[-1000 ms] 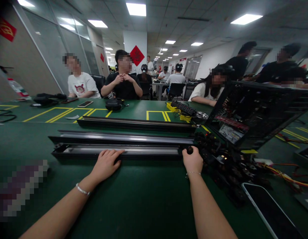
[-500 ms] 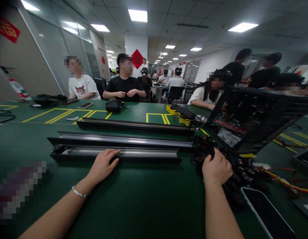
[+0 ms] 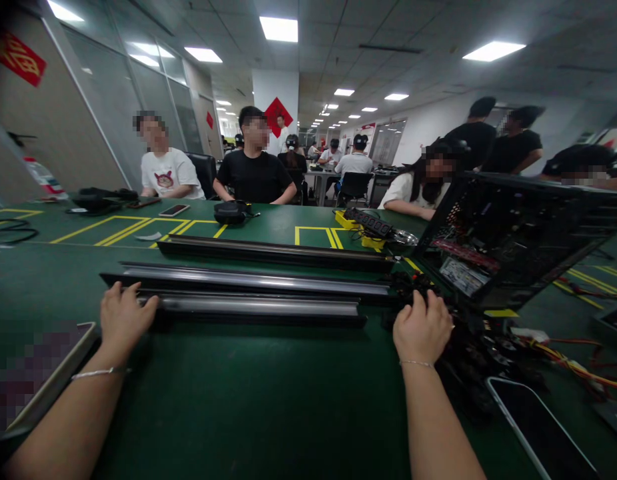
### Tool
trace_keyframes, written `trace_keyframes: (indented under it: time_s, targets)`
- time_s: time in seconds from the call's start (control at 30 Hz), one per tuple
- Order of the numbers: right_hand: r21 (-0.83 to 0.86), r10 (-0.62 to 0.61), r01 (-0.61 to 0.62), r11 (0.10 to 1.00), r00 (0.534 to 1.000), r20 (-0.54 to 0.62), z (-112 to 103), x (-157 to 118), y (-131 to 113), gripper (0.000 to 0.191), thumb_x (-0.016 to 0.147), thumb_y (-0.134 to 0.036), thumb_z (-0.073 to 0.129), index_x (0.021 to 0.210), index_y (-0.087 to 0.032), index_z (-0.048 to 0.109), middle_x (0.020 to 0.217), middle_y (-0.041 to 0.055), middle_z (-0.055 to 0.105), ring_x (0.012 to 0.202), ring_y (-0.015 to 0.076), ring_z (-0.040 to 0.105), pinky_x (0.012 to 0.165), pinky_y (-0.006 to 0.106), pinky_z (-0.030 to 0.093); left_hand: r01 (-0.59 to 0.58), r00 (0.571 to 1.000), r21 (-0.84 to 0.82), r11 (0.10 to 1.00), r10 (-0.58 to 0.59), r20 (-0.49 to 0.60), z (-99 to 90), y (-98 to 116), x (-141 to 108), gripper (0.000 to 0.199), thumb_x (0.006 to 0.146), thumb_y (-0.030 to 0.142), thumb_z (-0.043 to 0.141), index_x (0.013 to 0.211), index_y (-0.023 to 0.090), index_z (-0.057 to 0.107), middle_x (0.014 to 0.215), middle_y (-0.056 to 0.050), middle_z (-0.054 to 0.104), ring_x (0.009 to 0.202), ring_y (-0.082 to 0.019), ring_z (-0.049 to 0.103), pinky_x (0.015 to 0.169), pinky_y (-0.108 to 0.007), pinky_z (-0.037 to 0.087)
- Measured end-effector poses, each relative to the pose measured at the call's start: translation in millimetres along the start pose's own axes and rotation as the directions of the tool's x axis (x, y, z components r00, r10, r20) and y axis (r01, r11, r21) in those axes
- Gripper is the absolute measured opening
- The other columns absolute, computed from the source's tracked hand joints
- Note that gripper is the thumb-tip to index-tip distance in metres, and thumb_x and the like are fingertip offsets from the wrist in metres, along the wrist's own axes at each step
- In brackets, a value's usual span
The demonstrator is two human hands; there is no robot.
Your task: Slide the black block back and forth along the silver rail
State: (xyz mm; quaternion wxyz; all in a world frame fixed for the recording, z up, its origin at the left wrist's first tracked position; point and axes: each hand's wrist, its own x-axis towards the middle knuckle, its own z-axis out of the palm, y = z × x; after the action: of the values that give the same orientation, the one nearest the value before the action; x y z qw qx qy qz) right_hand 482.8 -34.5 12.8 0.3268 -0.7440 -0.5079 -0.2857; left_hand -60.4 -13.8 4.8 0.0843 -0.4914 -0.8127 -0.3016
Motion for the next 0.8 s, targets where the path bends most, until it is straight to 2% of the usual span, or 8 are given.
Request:
trace_keyframes:
  time_s: [0.07,0.13,0.23,0.33,0.47,0.63,0.8]
  targets:
    - [0.094,-0.154,0.143,0.985,0.981,0.121,4,-6,-21,0.047,0.085,-0.028,0.034,0.126,-0.013,0.049,0.134,0.015,0.045,0.126,0.0283,0.037,0.101,0.046,0.031,0.027,1.0,0.006,1.0,-0.027,0.015,3.1,-7,3,0.056,0.079,0.037,0.048,0.128,0.011,0.039,0.146,-0.017,0.024,0.133,-0.037,0.022,0.104,-0.054,0.027]
    - [0.189,-0.275,0.235,0.953,0.934,0.227,9,-15,-42,0.047,0.086,-0.03,0.034,0.129,-0.017,0.047,0.137,0.0114,0.043,0.128,0.0259,0.034,0.103,0.045,0.03,0.043,0.999,0.022,0.999,-0.044,0.025,5.9,-11,4,0.058,0.078,0.036,0.048,0.129,0.01,0.037,0.146,-0.018,0.023,0.133,-0.038,0.023,0.103,-0.053,0.027]
    - [0.282,-0.349,0.252,0.926,0.857,0.38,17,-27,-61,0.044,0.088,-0.034,0.032,0.126,-0.022,0.052,0.136,0.0065,0.046,0.13,0.0253,0.032,0.104,0.048,0.029,0.023,1.0,0.048,0.999,-0.024,0.019,7.8,-12,4,0.058,0.078,0.036,0.048,0.127,0.007,0.04,0.145,-0.02,0.025,0.132,-0.041,0.022,0.102,-0.055,0.027]
    - [0.369,-0.397,0.239,0.898,0.801,0.448,23,-31,-63,0.045,0.09,-0.033,0.028,0.124,-0.021,0.054,0.133,0.0068,0.05,0.129,0.0228,0.035,0.104,0.044,0.032,0.023,1.0,0.051,0.998,-0.024,0.02,7.4,-12,3,0.059,0.078,0.037,0.047,0.127,0.005,0.04,0.145,-0.021,0.025,0.131,-0.041,0.023,0.104,-0.055,0.024]
    - [0.406,-0.399,0.218,0.888,0.803,0.442,25,-29,-58,0.045,0.09,-0.035,0.03,0.125,-0.021,0.054,0.133,0.0063,0.05,0.129,0.0227,0.034,0.105,0.045,0.032,0.071,0.997,-0.016,0.997,-0.071,-0.019,6.8,-12,3,0.063,0.076,0.037,0.048,0.13,0.006,0.035,0.145,-0.02,0.023,0.133,-0.035,0.024,0.105,-0.049,0.026]
    - [0.411,-0.394,0.211,0.887,0.809,0.436,27,-30,-58,0.045,0.09,-0.035,0.03,0.124,-0.02,0.055,0.133,0.0065,0.05,0.13,0.0229,0.033,0.106,0.045,0.031,0.07,0.996,-0.024,0.997,-0.071,-0.053,6.2,-12,3,0.063,0.076,0.036,0.047,0.13,0.004,0.037,0.137,-0.023,0.036,0.13,-0.034,0.031,0.106,-0.046,0.027]
    - [0.422,-0.395,0.208,0.882,0.816,0.422,30,-31,-57,0.045,0.089,-0.035,0.03,0.123,-0.017,0.056,0.131,0.0085,0.051,0.129,0.0237,0.034,0.106,0.045,0.031,0.072,0.994,-0.015,0.997,-0.073,-0.078,2.9,-6,0,0.064,0.076,0.037,0.044,0.13,0.004,0.038,0.131,-0.024,0.042,0.126,-0.034,0.036,0.104,-0.045,0.03]
